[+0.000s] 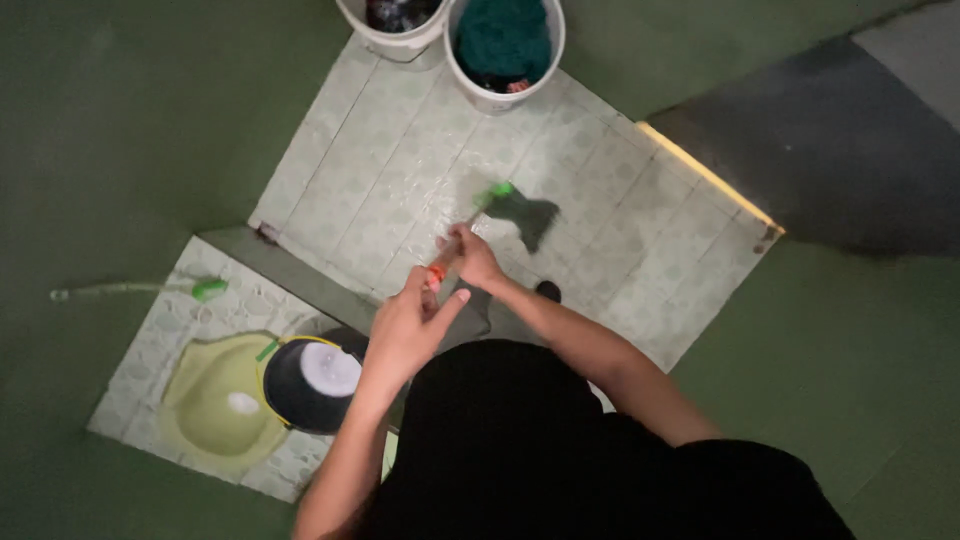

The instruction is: Scrubbing the bathroom floor with a long-handled brush.

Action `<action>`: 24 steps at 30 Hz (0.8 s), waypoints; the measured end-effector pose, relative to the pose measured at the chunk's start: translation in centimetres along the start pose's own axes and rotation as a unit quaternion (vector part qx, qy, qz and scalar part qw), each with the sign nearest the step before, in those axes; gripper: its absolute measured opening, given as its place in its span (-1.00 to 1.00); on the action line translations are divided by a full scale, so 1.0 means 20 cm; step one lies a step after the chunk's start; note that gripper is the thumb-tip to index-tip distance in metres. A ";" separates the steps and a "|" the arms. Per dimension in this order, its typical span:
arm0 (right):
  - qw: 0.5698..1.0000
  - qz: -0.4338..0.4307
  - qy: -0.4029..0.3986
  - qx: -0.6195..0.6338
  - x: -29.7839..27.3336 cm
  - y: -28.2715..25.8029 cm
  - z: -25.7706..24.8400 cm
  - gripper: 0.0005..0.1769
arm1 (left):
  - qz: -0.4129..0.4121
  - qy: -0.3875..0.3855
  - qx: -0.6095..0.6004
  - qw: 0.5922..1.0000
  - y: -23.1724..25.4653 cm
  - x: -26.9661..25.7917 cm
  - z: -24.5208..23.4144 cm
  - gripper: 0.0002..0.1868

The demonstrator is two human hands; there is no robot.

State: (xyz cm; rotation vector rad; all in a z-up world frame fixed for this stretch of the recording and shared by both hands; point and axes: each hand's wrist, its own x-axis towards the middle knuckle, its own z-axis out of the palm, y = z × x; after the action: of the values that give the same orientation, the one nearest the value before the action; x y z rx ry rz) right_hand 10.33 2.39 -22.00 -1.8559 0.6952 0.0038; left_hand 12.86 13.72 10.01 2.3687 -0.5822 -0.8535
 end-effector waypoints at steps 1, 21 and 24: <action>0.999 -0.019 -0.017 0.034 0.06 -0.04 0.03 -0.52 | -0.020 0.007 -0.013 1.000 0.02 -0.01 -0.04 -0.50; 0.966 -0.249 -0.056 -0.045 -0.03 -0.08 -0.45 -0.79 | 0.191 0.045 -0.073 0.978 0.13 0.08 0.46 -0.67; 0.980 -0.198 -0.007 -0.028 -0.14 0.21 -0.51 -0.84 | 0.230 0.019 -0.142 0.963 0.25 -0.01 0.50 -0.68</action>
State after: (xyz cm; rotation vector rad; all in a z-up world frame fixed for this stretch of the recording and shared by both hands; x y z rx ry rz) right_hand 2.80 -6.07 -20.54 -2.0194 0.3081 -0.2225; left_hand 4.89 6.45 6.69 1.8785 -0.8861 -0.6287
